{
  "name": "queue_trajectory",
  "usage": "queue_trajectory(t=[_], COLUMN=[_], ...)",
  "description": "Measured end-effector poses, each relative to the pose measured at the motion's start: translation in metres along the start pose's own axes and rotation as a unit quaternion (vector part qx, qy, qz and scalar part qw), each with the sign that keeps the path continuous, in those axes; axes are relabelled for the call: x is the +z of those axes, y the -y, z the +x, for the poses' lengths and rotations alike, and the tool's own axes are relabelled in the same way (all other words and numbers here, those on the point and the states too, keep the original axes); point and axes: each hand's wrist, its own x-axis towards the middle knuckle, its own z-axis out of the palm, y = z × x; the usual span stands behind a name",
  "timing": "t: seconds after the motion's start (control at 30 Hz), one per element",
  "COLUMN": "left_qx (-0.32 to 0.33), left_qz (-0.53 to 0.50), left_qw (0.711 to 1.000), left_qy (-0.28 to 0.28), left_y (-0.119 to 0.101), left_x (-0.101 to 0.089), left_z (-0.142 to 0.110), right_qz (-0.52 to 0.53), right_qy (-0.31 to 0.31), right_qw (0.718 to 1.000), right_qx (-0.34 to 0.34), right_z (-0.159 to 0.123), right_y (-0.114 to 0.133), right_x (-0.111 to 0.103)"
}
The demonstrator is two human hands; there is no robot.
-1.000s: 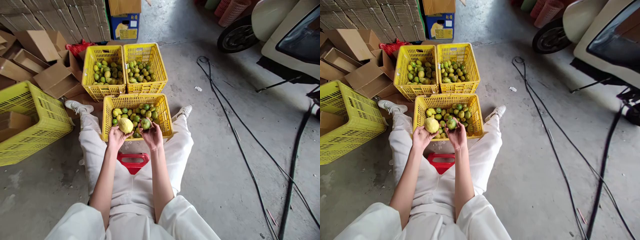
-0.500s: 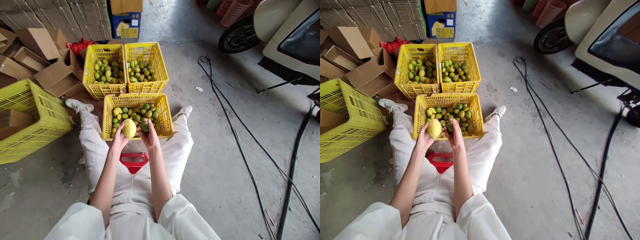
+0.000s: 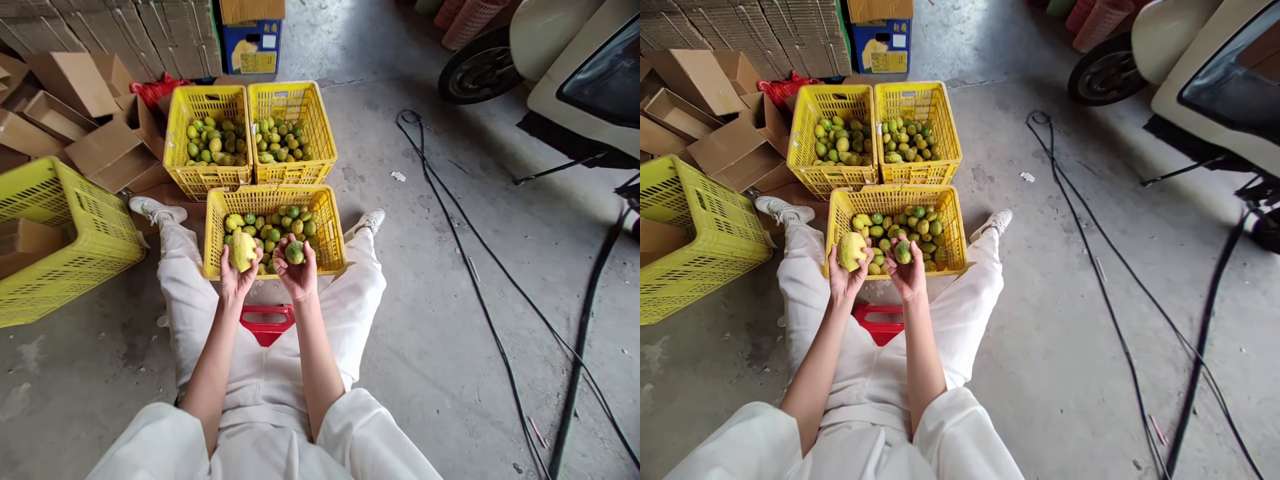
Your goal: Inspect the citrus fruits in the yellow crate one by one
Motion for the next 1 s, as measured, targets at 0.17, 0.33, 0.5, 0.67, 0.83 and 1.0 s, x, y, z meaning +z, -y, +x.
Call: queue_trajectory(t=[0.17,0.33,0.5,0.67,0.83,1.0], left_qx=[0.003,0.032,0.046,0.042,0.046,0.101], left_qz=[0.044,0.036,0.007,0.039,0.055,0.044], left_qw=[0.997,0.999,0.999,0.997,0.993,0.992], left_qy=[-0.058,-0.026,-0.025,-0.052,-0.094,-0.054], left_y=[0.002,-0.008,-0.019,-0.014,-0.008,-0.016], left_x=[-0.006,-0.001,0.010,0.004,-0.004,0.003], left_z=[0.006,0.002,-0.004,0.001,0.008,0.003], right_qz=[-0.012,-0.081,-0.099,-0.024,-0.091,-0.150], right_qy=[-0.006,0.021,0.014,0.002,-0.034,0.004], right_qw=[0.999,0.996,0.993,1.000,0.995,0.986], right_qx=[0.050,-0.014,-0.054,-0.010,-0.020,-0.070], right_z=[0.003,-0.003,-0.008,0.000,0.006,-0.005], right_y=[-0.002,0.010,0.015,0.010,0.014,0.030], right_x=[-0.005,0.004,0.011,-0.004,-0.012,0.000])
